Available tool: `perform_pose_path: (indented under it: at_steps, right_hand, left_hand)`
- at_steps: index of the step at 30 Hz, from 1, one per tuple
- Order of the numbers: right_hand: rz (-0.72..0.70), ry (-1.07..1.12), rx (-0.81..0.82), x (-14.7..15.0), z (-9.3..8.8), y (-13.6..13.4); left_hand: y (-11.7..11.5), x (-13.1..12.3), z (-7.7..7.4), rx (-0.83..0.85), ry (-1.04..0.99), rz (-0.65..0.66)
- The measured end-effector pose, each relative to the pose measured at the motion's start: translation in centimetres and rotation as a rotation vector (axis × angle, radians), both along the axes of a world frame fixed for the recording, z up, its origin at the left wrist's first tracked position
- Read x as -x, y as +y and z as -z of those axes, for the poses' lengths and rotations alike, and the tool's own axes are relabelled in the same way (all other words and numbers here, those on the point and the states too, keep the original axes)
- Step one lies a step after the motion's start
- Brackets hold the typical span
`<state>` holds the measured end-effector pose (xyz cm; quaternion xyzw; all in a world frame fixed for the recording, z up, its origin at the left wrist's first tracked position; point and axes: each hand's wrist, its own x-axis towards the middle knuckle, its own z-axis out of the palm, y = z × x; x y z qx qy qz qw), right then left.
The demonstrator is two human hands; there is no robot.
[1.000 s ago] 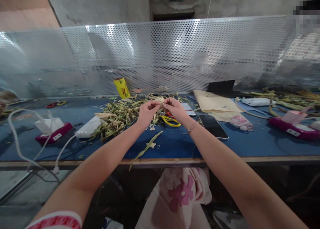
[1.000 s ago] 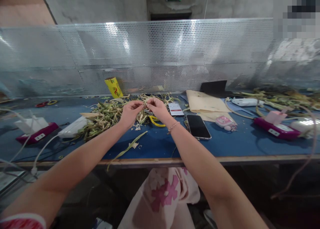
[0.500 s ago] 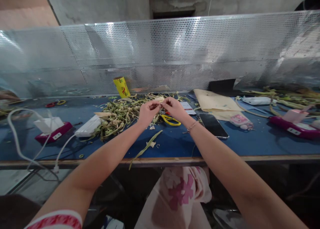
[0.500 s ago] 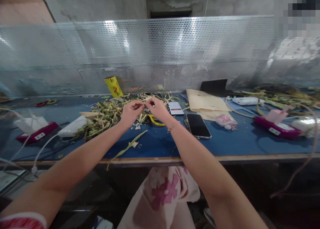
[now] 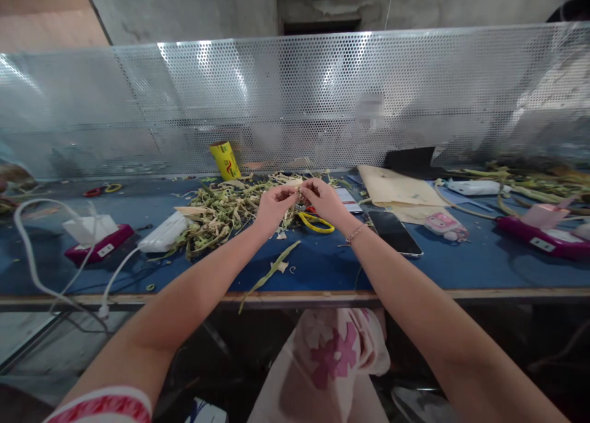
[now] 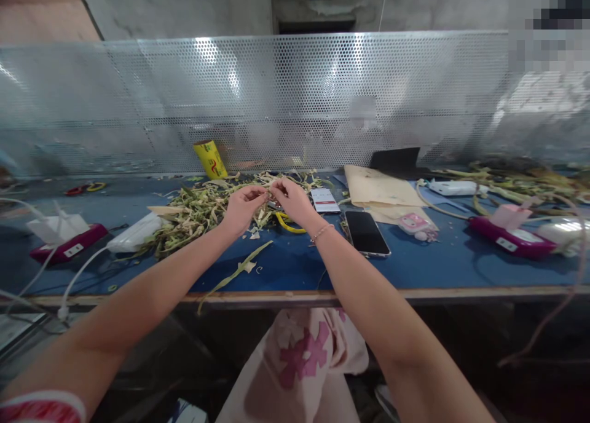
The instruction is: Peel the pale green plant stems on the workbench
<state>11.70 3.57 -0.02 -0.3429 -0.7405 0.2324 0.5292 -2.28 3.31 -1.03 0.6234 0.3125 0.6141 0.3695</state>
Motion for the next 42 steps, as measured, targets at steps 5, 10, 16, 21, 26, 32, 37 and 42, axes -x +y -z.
perform_pose_path:
  at_steps: [5,10,16,21,26,32,37,42]
  right_hand:
    - [0.143,-0.117,-0.158,-0.12,0.05,-0.16]
    - [0.179,-0.177,-0.205,-0.13,0.00,-0.22]
    - [0.113,-0.152,-0.144,-0.10,-0.08,-0.32]
    - [0.135,-0.114,-0.151,0.00,0.03,-0.35]
    - [0.193,-0.148,-0.224,0.02,0.02,-0.36]
    - [0.196,-0.136,-0.220,0.12,-0.05,-0.50]
    - [0.185,-0.106,-0.267,0.00,0.05,-0.55]
    - [0.187,-0.096,-0.352,0.01,0.38,-0.26]
  left_hand:
    - [0.11,0.04,0.15,-0.006,0.000,0.015]
    - [0.37,0.11,0.24,-0.006,-0.007,0.007]
    - [-0.06,-0.12,-0.20,-0.016,-0.022,-0.028]
    - [0.22,-0.11,0.02,-0.061,-0.008,0.008]
    - [0.34,-0.01,0.03,-0.100,0.051,0.014]
    - [-0.20,-0.12,-0.40,-0.091,0.071,-0.031]
    - [-0.34,-0.21,-0.23,-0.075,0.036,-0.032]
    - [-0.30,-0.32,-0.08,-0.027,-0.019,-0.033]
